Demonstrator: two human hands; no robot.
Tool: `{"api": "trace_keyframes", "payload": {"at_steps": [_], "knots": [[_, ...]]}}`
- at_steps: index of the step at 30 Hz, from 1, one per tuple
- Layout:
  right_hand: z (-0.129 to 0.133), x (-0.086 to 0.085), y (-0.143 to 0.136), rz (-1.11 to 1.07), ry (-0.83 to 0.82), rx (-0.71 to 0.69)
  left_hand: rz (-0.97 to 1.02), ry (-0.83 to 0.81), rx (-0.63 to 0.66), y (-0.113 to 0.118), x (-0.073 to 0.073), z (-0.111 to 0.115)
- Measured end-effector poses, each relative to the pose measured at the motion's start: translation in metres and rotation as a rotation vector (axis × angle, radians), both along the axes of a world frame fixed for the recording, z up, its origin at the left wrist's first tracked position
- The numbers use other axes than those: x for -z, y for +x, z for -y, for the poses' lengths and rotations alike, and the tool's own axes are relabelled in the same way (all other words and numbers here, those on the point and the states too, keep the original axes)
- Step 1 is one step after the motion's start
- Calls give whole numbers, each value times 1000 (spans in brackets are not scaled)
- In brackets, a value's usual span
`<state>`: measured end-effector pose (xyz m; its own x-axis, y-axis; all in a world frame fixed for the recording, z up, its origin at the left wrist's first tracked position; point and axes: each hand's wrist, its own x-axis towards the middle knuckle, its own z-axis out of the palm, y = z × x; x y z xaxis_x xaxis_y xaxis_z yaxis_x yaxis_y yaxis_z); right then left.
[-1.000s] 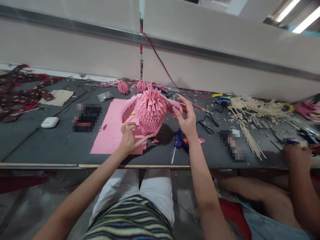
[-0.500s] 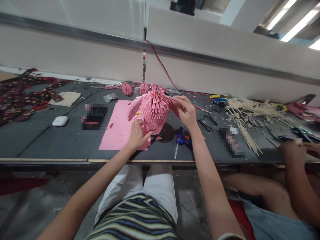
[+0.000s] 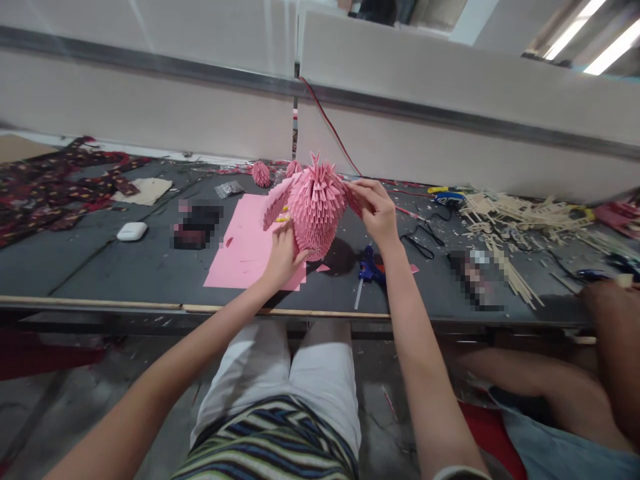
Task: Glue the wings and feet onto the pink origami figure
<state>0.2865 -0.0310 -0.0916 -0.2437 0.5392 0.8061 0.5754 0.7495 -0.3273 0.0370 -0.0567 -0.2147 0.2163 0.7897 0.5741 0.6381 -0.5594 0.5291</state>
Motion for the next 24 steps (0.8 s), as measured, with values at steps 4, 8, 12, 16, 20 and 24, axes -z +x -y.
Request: {"api": "trace_keyframes", "payload": {"at_steps": [4,8,12,16,20,24], "knots": [[-3,1,3,7,24,18,-88,19,41,-1,-2,-6],[-6,1,3,-2,40,0,-141,65,11,-2,-2,-10],[-9,0,1,-16,60,-35,-147,108,15,-3,0,-12],[-11,0,1,-11,32,-22,-138,124,20,-4,3,-15],[-11,1,1,-23,29,-17,-117,124,20,-3,5,-16],[-11,3,1,-16,46,-12,-117,96,17,-3,2,-15]]}}
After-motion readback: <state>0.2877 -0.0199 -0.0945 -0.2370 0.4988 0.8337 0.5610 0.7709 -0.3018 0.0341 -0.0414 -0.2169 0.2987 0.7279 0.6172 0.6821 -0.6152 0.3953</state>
